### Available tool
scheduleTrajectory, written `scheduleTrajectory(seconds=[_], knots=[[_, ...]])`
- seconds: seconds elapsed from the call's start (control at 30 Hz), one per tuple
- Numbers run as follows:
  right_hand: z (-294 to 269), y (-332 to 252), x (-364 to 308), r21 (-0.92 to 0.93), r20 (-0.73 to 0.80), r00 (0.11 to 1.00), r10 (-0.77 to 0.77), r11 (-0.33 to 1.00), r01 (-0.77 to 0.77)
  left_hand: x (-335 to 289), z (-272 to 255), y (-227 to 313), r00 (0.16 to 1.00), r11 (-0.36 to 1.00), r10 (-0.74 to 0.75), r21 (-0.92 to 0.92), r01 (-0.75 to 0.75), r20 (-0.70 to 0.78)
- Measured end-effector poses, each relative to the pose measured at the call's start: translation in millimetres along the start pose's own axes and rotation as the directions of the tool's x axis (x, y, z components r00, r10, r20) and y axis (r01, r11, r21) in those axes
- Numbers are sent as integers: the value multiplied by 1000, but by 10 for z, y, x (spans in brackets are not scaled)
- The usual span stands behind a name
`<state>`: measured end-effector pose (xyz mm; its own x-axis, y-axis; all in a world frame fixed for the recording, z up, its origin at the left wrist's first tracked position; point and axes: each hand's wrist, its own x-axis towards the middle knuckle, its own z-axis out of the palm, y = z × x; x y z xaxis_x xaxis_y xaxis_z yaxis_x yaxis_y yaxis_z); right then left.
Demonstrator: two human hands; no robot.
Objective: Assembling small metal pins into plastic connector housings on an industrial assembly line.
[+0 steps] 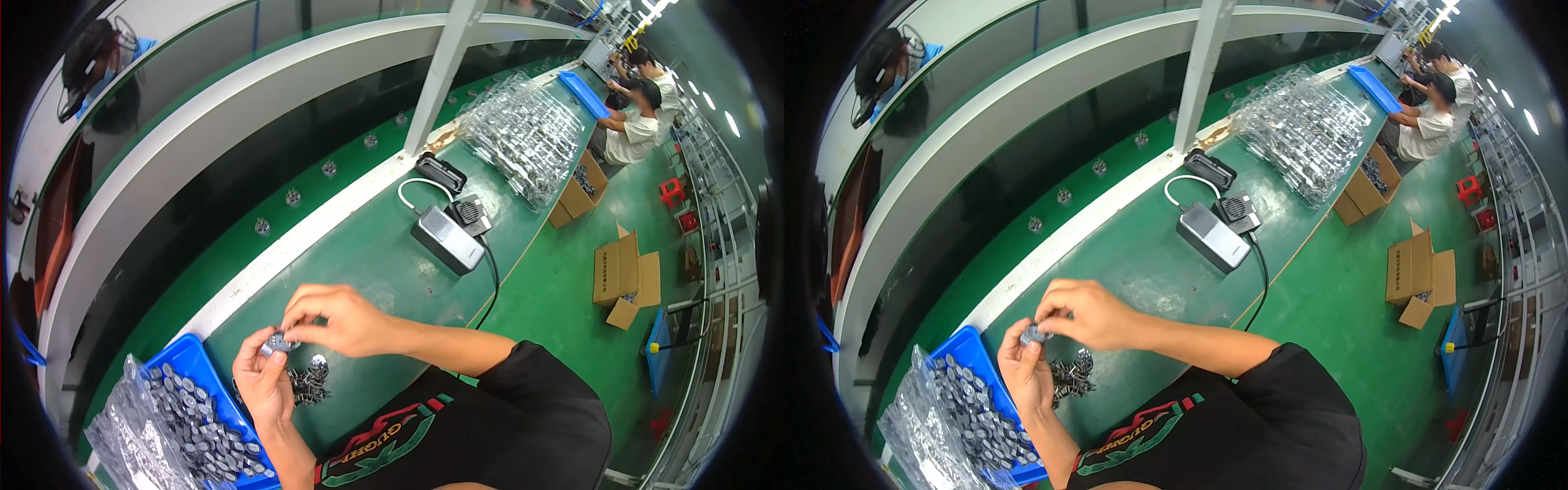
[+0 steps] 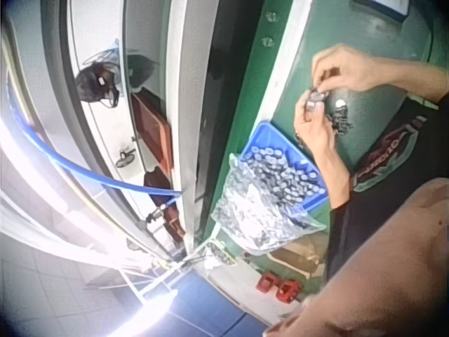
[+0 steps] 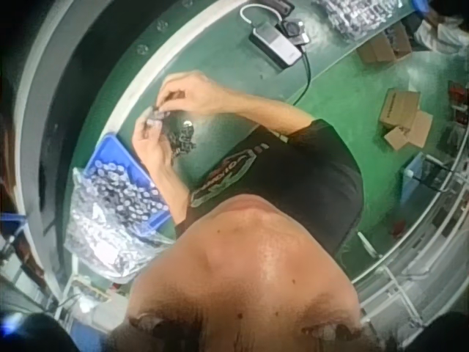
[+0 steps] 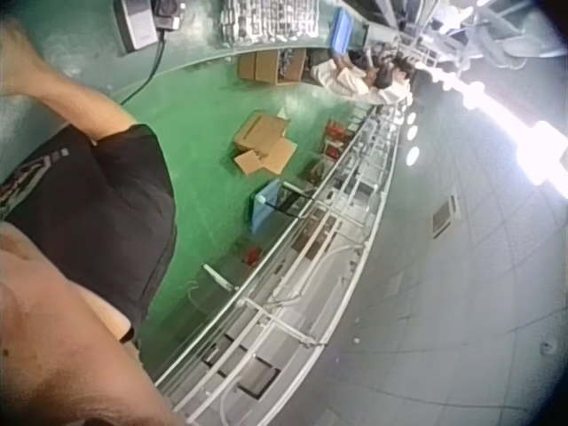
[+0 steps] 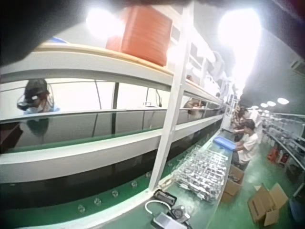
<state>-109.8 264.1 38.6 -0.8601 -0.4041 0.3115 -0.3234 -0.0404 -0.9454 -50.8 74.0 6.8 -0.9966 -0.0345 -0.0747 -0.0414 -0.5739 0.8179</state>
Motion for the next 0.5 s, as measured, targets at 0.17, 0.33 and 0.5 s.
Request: scheduleTrajectory(seconds=[0.17, 0.33, 0.5], knots=[[-238, -209, 101, -135, -41, 994, -102, 986, 96, 71, 168, 86, 997, 998, 7, 55, -3, -72], [-110, -329, 160, -276, -36, 987, -154, 951, 138, 110, 243, 119, 987, 981, 153, 127, -145, -56], [-149, -424, 177, -396, -16, 955, -297, 879, 267, 135, 389, 186, 987, 986, 154, 61, -156, 41]])
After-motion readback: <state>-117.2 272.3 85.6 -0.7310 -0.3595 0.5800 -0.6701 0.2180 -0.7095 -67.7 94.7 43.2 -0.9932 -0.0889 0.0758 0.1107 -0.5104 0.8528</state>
